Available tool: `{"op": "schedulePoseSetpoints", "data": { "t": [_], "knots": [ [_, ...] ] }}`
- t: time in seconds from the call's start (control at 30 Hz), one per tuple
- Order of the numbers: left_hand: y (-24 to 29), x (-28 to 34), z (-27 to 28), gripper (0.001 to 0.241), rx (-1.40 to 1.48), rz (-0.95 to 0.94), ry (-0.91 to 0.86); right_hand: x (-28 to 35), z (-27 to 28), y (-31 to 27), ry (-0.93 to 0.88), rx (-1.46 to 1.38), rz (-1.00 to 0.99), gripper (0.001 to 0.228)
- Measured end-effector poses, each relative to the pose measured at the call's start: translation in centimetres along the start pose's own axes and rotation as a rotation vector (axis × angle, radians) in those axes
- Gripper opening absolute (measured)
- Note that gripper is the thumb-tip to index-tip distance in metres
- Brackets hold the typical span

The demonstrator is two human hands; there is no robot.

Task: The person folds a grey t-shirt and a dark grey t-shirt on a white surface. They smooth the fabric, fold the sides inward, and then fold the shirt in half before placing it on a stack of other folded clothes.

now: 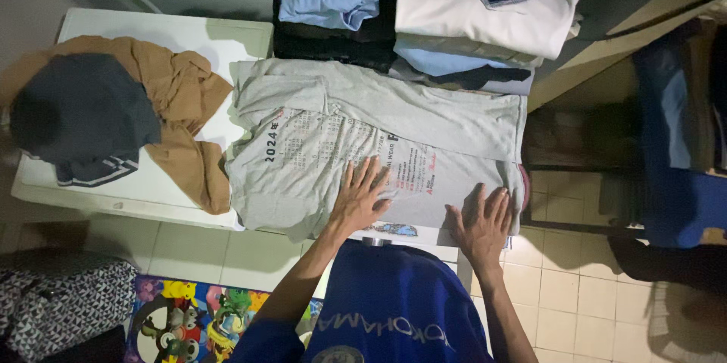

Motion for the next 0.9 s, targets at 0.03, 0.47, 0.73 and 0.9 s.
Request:
{"op": "schedulePoseSetpoints", "data": {
  "t": [0.03,0.47,0.73,0.9],
  "knots": [
    [0.0,0.0,0.1,0.080,-0.001,0.003,0.013,0.0,0.3,0.0,0.011,0.014,-0.004,0.090],
    [0.1,-0.1,0.5,0.087,0.007,-0.031,-0.027,0.9,3.4,-0.9,0.024,0.073,0.116,0.081],
    [0.5,0.9,0.0,0.070,0.158,-0.238,0.065,1.1,4.2,1.2,-0.054,-0.229,0.261,0.077],
    [1.1,2.2,-0.8,0.042,0.175,-0.368,0.168,1.6,5.3,1.3,-0.026,-0.260,0.359,0.045]
  ]
}}
Point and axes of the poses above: each hand's wrist, its own x-axis away from the middle knuckle, its own z-axis out of the back of the hand, y = z × x, the point moved 9 cm from there along -x, towards the middle knuckle, and after that the axes turned 3 degrees about -x, right-handed, at the moved point
